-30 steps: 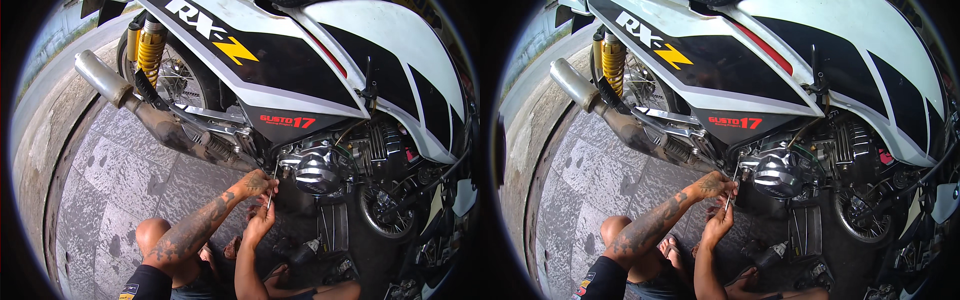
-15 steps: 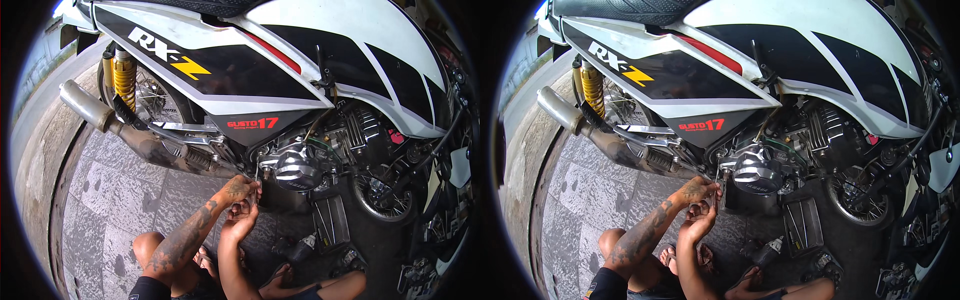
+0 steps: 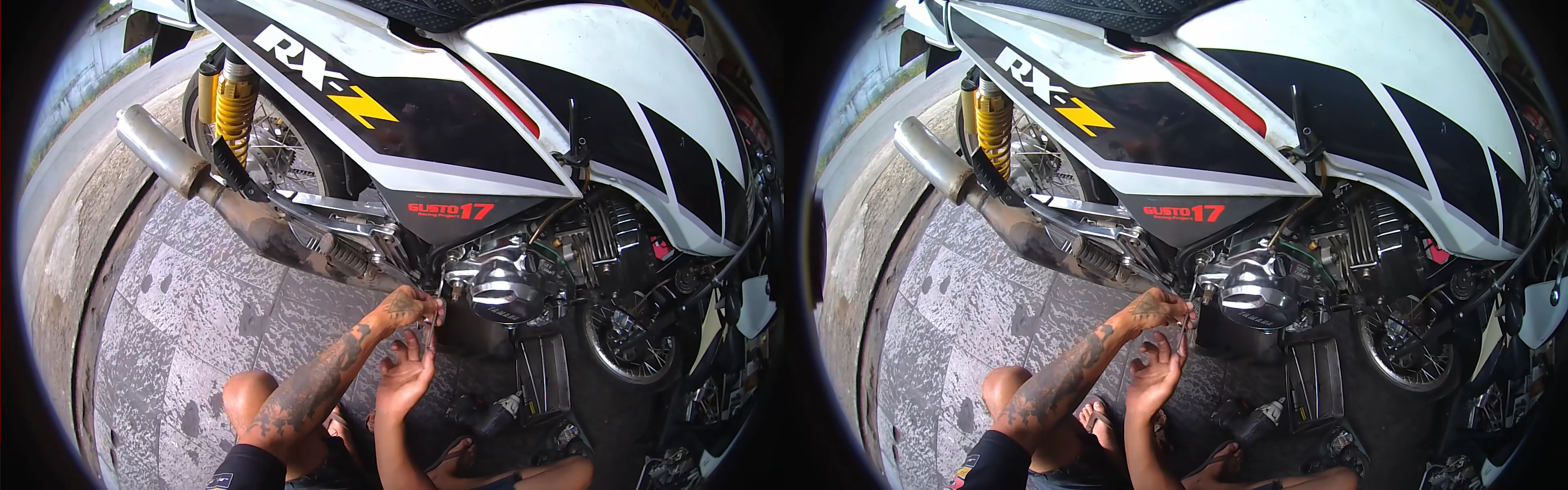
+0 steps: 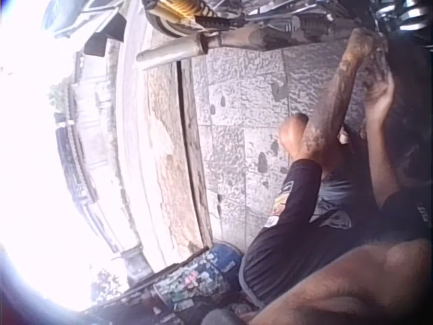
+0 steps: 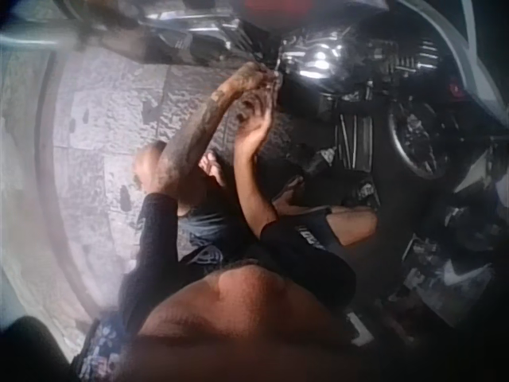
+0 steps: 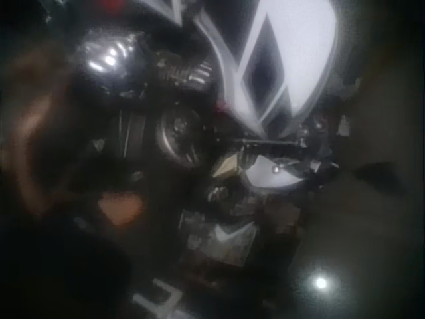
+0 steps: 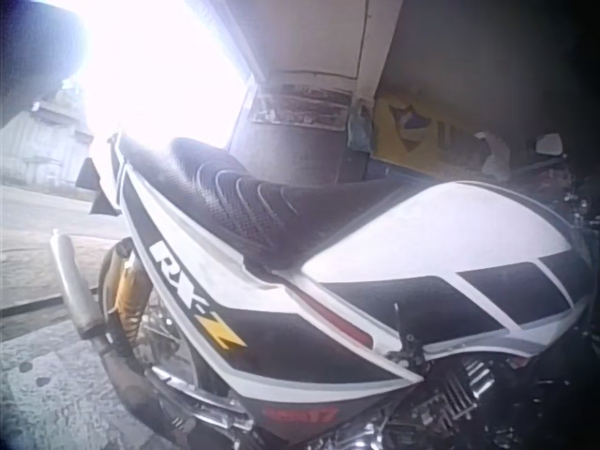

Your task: The person removes bolts from a motorcycle engine casing using a T-handle wrench and by hand, placing the components in a metal tray.

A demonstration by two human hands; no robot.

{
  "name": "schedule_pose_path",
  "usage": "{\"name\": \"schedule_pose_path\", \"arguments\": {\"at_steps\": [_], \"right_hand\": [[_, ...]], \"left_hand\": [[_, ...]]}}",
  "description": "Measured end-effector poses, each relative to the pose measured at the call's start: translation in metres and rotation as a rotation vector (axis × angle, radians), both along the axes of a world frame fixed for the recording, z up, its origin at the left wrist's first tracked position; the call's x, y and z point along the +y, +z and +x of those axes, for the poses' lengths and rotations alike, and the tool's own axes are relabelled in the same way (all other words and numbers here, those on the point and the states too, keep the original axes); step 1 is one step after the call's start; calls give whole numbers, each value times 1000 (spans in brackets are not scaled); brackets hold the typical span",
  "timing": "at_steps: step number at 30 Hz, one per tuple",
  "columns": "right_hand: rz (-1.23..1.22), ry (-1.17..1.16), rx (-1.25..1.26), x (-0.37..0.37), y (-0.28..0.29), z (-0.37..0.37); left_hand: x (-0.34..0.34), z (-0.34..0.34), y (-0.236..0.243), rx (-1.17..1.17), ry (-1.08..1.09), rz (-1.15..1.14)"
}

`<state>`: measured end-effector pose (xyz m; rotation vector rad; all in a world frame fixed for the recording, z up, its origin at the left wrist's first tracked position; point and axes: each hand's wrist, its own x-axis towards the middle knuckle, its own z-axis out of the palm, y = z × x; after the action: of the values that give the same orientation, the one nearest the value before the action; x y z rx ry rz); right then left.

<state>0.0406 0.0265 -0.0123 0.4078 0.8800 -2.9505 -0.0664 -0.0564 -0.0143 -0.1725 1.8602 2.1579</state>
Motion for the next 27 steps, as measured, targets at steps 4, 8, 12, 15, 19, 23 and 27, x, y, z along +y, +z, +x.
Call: {"name": "schedule_pose_path", "arguments": {"at_steps": [4, 8, 12, 15, 19, 23, 27], "right_hand": [[-50, 193, 70, 6, -18, -9], [101, 133, -3, 13, -22, -16], [12, 104, 5, 5, -2, -12], [53, 78, 11, 4, -3, -12], [365, 55, 20, 2, -1, -11], [621, 62, 25, 19, -14, -22], [344, -33, -175, 13, -10, -12]], "left_hand": [[2, 0, -2, -6, 2, 112], [3, -1, 9, -44, -8, 128], [2, -1, 2, 20, 2, 63], [5, 1, 9, -17, 18, 60], [4, 2, 11, -67, 20, 111], [6, 5, 16, -54, 10, 59], [6, 3, 10, -30, -6, 50]]}}
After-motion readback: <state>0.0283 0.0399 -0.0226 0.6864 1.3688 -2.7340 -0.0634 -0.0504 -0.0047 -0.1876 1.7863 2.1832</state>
